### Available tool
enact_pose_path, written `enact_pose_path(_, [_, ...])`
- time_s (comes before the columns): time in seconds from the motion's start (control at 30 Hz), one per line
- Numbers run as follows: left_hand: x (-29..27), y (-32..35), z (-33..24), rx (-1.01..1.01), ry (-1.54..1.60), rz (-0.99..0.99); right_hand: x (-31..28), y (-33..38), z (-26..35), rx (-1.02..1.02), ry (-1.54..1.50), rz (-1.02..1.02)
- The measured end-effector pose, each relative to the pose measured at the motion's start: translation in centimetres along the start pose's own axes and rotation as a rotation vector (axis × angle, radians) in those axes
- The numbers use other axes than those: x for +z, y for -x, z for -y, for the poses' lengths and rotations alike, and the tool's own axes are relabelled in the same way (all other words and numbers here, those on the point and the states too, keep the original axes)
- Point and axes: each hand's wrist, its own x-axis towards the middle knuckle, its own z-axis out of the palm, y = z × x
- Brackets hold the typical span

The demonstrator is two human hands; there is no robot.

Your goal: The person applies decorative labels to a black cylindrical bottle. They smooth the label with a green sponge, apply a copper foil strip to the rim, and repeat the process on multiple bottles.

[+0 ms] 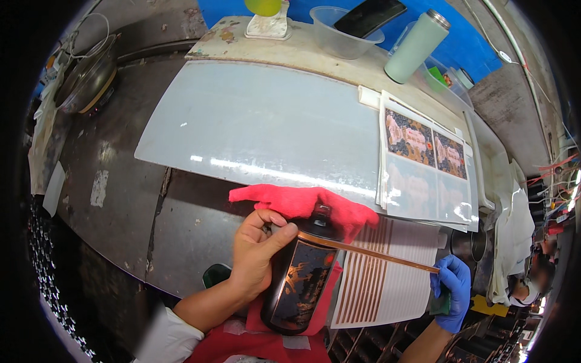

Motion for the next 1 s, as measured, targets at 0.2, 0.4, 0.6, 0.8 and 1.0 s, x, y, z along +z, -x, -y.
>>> enact_pose_path(0.2, [-0.2, -0.2, 0.4, 0.006, -0.027, -0.013, 0.2, -0.1, -0.4, 0.006, 0.005, 0.003])
enact_pose_path(0.4, [-0.6, -0.7, 1.2, 0.106, -0.065, -0.016, 0.3, -0.5, -1.5, 0.018, -0.003, -0.040])
enact_pose_path(0.6, [-0.2, 1.8, 0.4, 0.417, -0.452, -0.090, 0.1, -1.5, -2.1, 0.132, 0.120, -0.034])
enact_pose_path(0.8, [-0.3, 9.2, -1.3, 0.955, -1.675, 0.936, 0.2, -3.3, -4.2, 0.188, 0.168, 0.030])
enact_pose_path(1.0, [-4.1, 9.5, -0.1, 0.620, -1.618, 0.792, 2.1, -3.9, -5.6, 0.144, 0.107, 0.053])
